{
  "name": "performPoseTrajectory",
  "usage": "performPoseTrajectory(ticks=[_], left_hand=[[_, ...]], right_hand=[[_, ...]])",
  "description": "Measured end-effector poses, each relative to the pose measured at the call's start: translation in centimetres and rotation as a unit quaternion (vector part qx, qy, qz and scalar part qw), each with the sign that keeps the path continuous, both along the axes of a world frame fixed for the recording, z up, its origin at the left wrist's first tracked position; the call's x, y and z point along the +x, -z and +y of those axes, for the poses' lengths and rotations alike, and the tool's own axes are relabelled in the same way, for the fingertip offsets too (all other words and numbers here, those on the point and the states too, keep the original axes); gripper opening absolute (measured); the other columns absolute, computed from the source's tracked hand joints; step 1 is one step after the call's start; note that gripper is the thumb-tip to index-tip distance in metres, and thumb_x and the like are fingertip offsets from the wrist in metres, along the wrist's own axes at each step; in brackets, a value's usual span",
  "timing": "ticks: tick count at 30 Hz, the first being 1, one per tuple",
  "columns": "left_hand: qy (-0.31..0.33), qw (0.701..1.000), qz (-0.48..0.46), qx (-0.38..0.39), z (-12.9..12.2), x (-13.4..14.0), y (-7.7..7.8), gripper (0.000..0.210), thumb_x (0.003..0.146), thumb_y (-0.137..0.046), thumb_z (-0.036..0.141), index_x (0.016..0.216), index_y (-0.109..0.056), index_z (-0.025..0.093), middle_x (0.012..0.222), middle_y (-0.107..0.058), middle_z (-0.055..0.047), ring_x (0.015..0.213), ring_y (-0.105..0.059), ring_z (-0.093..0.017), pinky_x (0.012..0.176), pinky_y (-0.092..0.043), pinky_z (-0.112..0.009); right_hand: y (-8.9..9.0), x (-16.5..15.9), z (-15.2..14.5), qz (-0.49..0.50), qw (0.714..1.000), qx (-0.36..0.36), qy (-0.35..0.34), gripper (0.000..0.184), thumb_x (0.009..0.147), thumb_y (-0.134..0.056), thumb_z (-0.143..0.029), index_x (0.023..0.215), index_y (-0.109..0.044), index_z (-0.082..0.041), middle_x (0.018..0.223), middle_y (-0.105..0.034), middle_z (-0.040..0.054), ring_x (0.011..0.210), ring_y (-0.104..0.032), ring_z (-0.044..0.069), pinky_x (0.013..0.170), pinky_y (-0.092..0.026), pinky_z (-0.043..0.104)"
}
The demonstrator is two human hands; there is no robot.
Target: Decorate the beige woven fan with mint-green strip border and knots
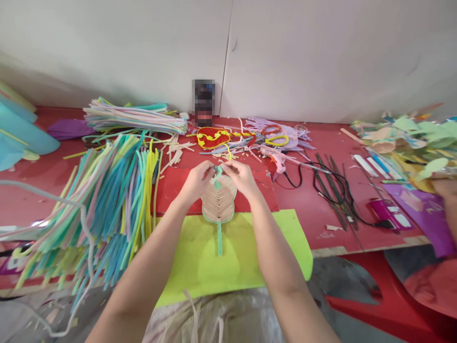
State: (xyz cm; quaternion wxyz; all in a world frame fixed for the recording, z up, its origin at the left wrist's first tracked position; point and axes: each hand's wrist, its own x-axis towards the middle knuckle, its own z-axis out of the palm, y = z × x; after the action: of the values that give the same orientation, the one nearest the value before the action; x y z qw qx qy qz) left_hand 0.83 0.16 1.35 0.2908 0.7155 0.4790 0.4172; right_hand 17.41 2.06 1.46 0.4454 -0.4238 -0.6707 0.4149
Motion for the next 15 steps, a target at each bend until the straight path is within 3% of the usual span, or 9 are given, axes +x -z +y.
performPoseTrajectory(ticks=[4, 7, 15], left_hand=[[-0.018, 0.999, -0.019, -0.038, -0.2, 0.5, 0.1, 0.020, 0.088, -0.046, 0.035, 0.080, -0.053, 0.017, 0.075, -0.059, -0.001, 0.070, -0.054, -0.012, 0.066, -0.042, -0.023], [-0.036, 0.999, -0.005, -0.021, -0.4, 0.7, 0.0, 0.014, 0.082, -0.056, 0.032, 0.083, -0.056, 0.018, 0.081, -0.062, -0.002, 0.074, -0.058, -0.013, 0.070, -0.044, -0.025], [-0.073, 0.993, 0.082, 0.046, -0.8, 0.8, 0.0, 0.014, 0.086, -0.052, 0.027, 0.095, -0.060, 0.019, 0.090, -0.065, -0.005, 0.078, -0.061, -0.015, 0.074, -0.046, -0.027]], right_hand=[[0.2, -0.1, 0.0, -0.022, 0.998, 0.043, 0.034, 0.027, 0.085, -0.053, -0.045, 0.087, -0.065, -0.021, 0.086, -0.069, 0.0030, 0.084, -0.064, 0.017, 0.079, -0.049, 0.030], [0.4, -0.3, 0.0, -0.028, 0.997, 0.066, 0.042, 0.025, 0.085, -0.053, -0.044, 0.087, -0.065, -0.022, 0.086, -0.069, 0.0032, 0.084, -0.065, 0.017, 0.080, -0.049, 0.030], [1.1, -0.4, 0.4, 0.019, 0.999, 0.012, 0.023, 0.023, 0.081, -0.061, -0.041, 0.090, -0.066, -0.020, 0.090, -0.069, 0.0039, 0.085, -0.065, 0.016, 0.079, -0.050, 0.029]])
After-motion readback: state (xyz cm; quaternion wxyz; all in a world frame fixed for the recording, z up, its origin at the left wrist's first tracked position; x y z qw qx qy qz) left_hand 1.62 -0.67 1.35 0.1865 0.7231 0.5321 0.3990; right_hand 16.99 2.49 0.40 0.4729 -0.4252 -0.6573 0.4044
